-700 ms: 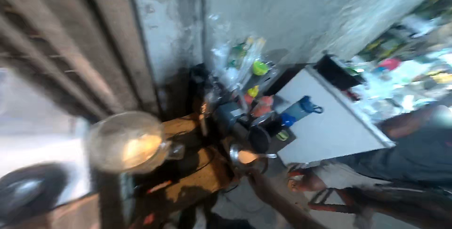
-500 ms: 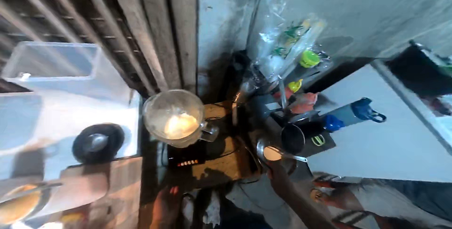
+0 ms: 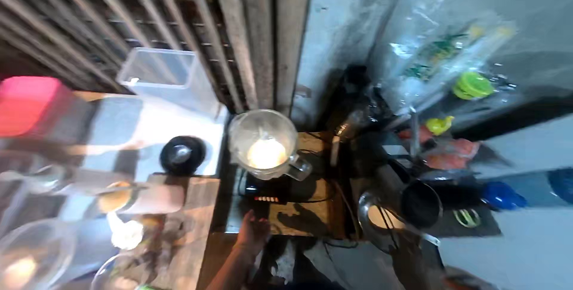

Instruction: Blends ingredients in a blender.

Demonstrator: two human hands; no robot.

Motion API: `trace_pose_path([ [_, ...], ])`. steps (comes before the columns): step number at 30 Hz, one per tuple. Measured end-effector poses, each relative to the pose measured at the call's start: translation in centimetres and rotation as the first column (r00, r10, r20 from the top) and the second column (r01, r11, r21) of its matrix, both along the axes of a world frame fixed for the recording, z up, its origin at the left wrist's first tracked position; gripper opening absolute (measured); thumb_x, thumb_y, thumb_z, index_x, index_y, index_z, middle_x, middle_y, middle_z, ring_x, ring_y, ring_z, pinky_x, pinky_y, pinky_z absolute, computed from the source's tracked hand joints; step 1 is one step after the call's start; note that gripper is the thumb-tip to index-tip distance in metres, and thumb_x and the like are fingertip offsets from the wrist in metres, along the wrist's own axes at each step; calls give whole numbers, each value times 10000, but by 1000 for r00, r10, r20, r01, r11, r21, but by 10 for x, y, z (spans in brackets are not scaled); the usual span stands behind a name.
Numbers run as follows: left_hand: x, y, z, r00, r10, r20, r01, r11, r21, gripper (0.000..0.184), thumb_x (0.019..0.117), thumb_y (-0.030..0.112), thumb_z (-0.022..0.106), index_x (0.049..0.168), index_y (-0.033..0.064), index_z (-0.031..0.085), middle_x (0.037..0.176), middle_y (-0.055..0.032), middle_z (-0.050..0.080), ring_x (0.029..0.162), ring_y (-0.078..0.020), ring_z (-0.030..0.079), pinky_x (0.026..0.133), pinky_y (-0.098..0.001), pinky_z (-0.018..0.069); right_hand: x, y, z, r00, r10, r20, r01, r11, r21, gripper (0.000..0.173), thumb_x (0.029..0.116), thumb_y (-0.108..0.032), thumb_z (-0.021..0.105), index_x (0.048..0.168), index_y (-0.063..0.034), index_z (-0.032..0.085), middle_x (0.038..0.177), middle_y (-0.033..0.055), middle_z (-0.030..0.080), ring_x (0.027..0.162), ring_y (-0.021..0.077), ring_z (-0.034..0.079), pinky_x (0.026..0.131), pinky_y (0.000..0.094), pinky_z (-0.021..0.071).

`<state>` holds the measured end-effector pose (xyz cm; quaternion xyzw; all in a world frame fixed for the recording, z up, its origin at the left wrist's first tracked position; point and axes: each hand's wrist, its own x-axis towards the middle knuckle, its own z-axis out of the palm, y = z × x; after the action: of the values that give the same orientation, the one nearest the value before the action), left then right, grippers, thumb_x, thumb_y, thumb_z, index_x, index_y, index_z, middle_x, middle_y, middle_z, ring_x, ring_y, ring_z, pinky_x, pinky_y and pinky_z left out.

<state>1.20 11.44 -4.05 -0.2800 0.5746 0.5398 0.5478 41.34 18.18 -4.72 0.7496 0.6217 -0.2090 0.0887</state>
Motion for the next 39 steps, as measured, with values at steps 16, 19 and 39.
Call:
trace_pose_path([
  [16,21,89,-22,796,517,314,-572,813,111,966,912,856,119,1596,179,214,1625,-210,257,1445,-446,325,1010,-756,362,-282,94,127,565,549,-616,-382,835,395,525,957,39,582,1465,94,461,1208,310,652,992,358,693,877,518,568],
  [19,26,97,-23,736,580,349,-637,768,69,953,913,853,149,1562,171,295,1575,-203,350,1406,-417,386,1021,-720,375,-273,104,133,594,609,-525,-458,793,402,418,938,44,621,1341,126,550,1087,314,670,942,384,684,858,546,550],
  [39,49,97,-23,646,643,412,-731,676,91,978,864,904,195,1468,159,392,1431,-195,446,1306,-393,449,976,-731,384,-272,144,149,477,707,-522,-621,692,370,413,905,44,714,1297,87,590,1041,244,686,947,323,669,872,539,533],
])
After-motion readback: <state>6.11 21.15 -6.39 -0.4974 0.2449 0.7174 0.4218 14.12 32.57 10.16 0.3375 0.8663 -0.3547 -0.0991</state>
